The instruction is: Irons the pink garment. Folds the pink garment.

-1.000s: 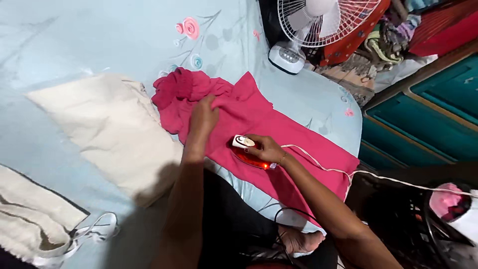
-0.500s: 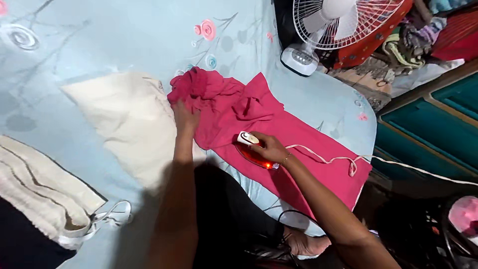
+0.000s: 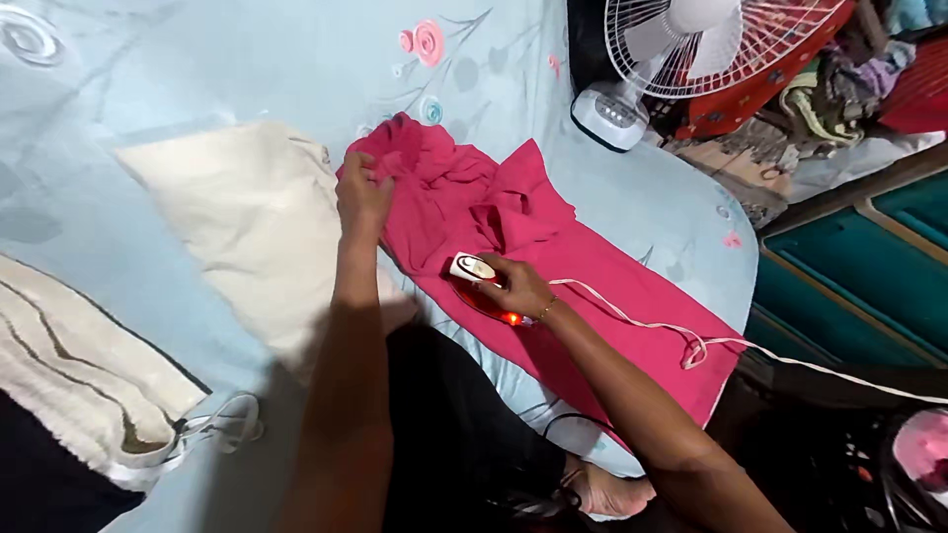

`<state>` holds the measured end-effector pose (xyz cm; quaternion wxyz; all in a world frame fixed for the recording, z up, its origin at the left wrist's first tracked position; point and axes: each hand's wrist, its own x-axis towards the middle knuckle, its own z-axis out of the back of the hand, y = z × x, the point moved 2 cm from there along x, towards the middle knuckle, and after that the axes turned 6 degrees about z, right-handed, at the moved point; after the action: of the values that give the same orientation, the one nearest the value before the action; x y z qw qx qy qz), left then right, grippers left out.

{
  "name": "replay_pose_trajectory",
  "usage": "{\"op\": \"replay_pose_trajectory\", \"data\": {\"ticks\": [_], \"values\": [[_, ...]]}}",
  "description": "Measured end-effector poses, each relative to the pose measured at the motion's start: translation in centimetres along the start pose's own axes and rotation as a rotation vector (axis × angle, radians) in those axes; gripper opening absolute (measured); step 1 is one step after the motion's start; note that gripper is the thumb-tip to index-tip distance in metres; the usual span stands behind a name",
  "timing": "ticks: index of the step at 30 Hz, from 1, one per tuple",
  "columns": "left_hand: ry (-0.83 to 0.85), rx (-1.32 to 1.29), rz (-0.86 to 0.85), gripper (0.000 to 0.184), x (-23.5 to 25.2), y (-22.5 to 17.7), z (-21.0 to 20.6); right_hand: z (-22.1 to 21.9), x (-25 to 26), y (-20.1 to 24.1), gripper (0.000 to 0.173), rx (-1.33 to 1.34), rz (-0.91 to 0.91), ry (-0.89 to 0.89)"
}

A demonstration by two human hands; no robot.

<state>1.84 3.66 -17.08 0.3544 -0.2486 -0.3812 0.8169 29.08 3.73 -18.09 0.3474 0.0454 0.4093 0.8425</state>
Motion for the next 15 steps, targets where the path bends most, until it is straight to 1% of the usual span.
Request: {"op": "replay_pose_trajectory", "data": {"ticks": [2, 4, 5, 7, 9, 10, 11, 13, 15], "values": [[-0.003, -0.057, 0.017, 0.053, 0.2, 1.0, -0.2, -0.9, 1.7, 0.7, 0.045, 0.012, 0.026, -0.048], [-0.065, -0.032, 0.042, 0.055, -0.3, 2.0, -0.7, -1.4, 2.7, 1.2, 0.046, 0.026, 0.039, -0.07], [-0.112, -0.023, 0.049, 0.059, -0.5, 2.5, -1.0, -1.5, 2.9, 1.3, 0.047, 0.029, 0.041, -0.066], [-0.168, -0.026, 0.078, 0.075, -0.7, 3.2, -2.0, -1.4, 2.3, 1.0, 0.047, 0.036, 0.04, -0.034], [-0.156, -0.033, 0.131, 0.089, -0.5, 3.2, -3.1, -0.9, 0.7, 0.5, 0.048, 0.047, 0.002, 0.015], [-0.142, -0.03, 0.159, 0.092, -0.3, 3.2, -3.5, -0.7, -0.1, 0.3, 0.049, 0.044, -0.016, 0.027], [-0.124, -0.028, 0.185, 0.091, -0.1, 3.2, -3.7, -0.5, -0.8, 0.3, 0.049, 0.033, -0.027, 0.031], [-0.12, -0.031, 0.201, 0.079, 0.2, 2.8, -3.5, -0.4, -1.4, 0.3, 0.048, 0.017, -0.028, 0.012], [-0.189, -0.061, 0.154, 0.068, 0.2, 2.0, -2.0, -0.6, -0.9, 0.6, 0.047, 0.013, -0.033, -0.007]]}}
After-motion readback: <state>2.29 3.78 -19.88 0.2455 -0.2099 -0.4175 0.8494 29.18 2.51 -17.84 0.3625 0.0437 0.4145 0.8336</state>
